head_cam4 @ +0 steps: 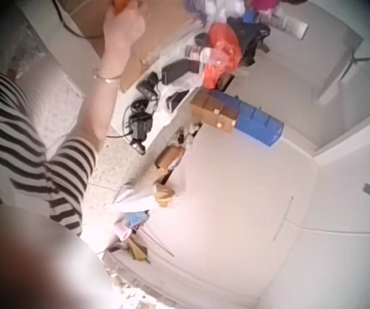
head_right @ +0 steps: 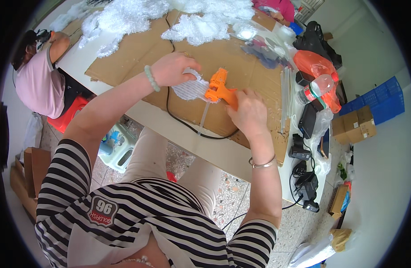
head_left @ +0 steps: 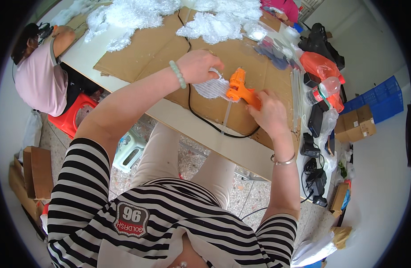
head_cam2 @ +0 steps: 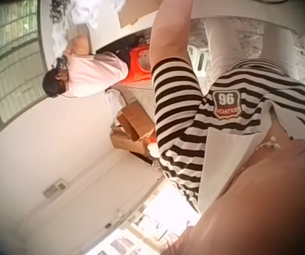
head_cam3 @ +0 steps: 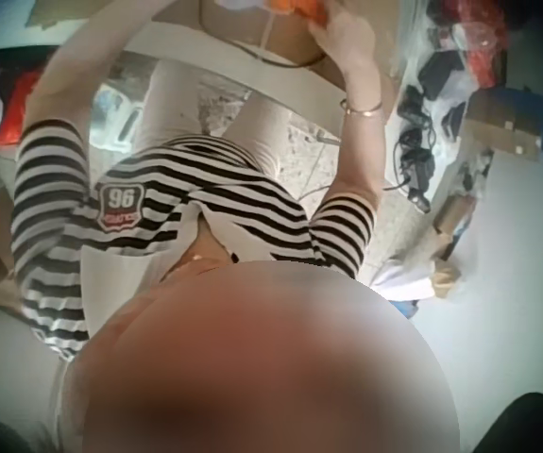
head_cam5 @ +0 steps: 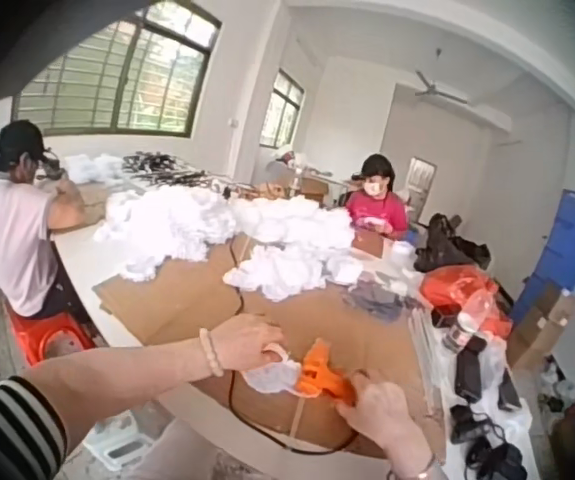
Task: Using a hot glue gun to attach cotton stuffing to a surface to create a padded object.
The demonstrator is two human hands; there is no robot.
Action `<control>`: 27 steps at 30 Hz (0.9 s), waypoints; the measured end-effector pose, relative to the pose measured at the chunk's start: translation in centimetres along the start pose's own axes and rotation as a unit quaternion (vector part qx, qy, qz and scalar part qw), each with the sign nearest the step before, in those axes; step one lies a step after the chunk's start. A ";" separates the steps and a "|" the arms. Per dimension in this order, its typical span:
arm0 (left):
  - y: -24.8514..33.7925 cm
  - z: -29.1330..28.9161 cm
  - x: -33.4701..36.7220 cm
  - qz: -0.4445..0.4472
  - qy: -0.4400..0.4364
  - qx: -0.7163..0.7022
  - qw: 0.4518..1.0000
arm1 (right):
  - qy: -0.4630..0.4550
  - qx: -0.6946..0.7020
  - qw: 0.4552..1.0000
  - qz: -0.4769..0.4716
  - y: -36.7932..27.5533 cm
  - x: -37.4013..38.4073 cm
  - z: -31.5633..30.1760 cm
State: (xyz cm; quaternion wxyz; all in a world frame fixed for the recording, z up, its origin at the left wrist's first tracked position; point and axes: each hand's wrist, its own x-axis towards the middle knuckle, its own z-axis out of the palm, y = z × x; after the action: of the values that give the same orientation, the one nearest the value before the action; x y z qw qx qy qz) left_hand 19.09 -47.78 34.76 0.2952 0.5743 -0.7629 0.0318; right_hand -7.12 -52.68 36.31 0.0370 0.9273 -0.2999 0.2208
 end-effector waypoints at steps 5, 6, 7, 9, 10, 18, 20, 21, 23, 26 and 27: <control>-0.5 1.2 1.7 0.014 -0.083 0.039 0.996 | -0.054 0.003 0.999 -0.002 0.8 1.4 0.9; -0.6 1.5 1.9 0.012 -0.087 0.034 0.996 | -0.064 0.027 0.998 0.003 1.0 1.5 0.9; -0.9 1.7 2.1 0.027 -0.099 0.037 0.994 | -0.075 0.050 0.996 0.009 1.1 1.6 0.9; -1.3 2.2 2.3 0.038 -0.115 0.036 0.992 | -0.072 0.061 0.996 0.005 1.8 1.7 1.0; -1.5 2.3 2.3 0.056 -0.109 0.042 0.992 | -0.062 0.072 0.996 -0.002 2.1 1.7 1.0; -1.9 2.5 2.2 0.075 -0.101 0.053 0.991 | -0.111 0.296 0.925 0.212 3.8 1.9 -2.1; -1.7 2.3 2.4 0.073 -0.108 0.063 0.990 | -0.019 0.560 0.792 0.243 5.0 1.2 -2.0; -1.6 2.3 2.4 0.073 -0.108 0.062 0.990 | -0.017 0.606 0.757 0.243 5.5 1.0 -2.2; -1.6 2.1 2.5 0.057 -0.101 0.012 0.993 | -0.001 0.654 0.720 0.230 5.9 0.5 -2.0; -1.6 1.7 2.6 -0.004 -0.095 -0.058 0.994 | 0.014 0.744 0.640 0.193 6.0 0.0 -0.8; -1.4 1.5 2.7 -0.005 -0.094 -0.059 0.994 | 0.020 0.779 0.597 0.192 5.9 0.0 -0.3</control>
State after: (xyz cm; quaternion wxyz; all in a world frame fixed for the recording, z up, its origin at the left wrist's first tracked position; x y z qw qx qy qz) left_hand 19.28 -51.11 34.42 0.2562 0.5598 -0.7850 -0.0688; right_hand -10.61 -57.42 36.17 -0.7362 0.5206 -0.1844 0.3911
